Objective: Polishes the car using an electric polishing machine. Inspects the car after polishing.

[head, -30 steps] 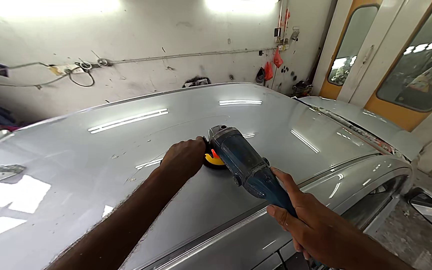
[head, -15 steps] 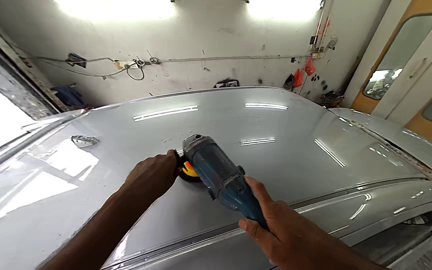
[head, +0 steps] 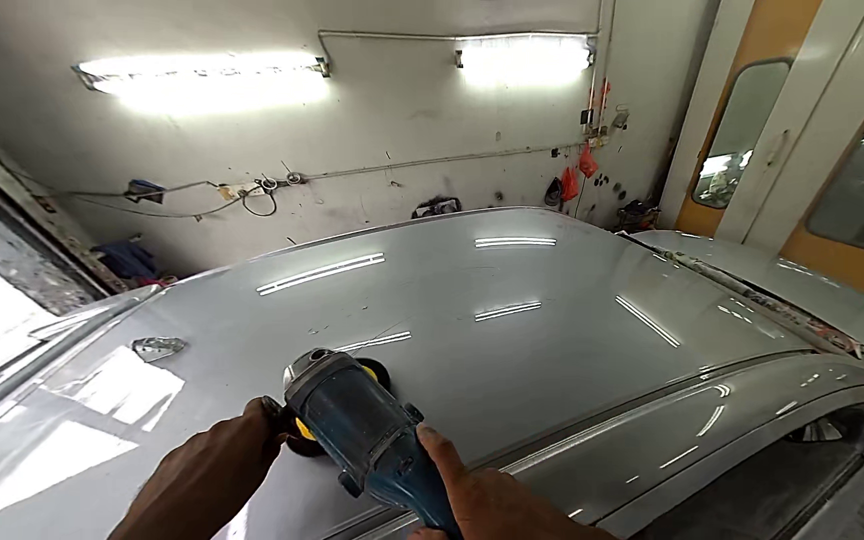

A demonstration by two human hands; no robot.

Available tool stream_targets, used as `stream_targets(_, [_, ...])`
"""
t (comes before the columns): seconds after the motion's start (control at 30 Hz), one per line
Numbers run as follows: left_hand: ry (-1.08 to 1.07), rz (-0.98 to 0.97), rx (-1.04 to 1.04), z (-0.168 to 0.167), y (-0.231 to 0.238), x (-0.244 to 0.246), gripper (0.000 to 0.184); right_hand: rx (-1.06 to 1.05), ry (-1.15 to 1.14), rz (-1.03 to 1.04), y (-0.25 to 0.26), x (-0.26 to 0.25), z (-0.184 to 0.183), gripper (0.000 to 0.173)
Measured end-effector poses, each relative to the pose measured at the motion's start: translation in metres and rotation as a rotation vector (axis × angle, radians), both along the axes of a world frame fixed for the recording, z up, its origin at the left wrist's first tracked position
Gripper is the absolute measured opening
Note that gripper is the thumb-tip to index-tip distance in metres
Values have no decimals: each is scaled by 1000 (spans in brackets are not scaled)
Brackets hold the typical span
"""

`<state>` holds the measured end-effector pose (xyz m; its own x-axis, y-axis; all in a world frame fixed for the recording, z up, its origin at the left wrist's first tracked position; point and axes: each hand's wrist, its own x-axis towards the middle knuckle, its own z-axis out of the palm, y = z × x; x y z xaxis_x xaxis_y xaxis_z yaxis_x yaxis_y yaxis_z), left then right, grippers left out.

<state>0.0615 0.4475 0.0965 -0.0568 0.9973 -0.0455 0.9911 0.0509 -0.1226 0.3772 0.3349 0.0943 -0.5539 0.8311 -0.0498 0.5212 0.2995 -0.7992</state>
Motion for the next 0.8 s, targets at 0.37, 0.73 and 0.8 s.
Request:
stream_targets(0.37, [55,-149,-64,21,27,127,32,-27,36,-200,-18,83,-4,79])
stream_targets(0.73, [92,-433,-76,21,63,294,27,-43,78,-487,-50,195,-20,80])
stream_targets(0.8, [98,-483,-65,21,67,321,27,-69,90,-541,-55,212,-21,79])
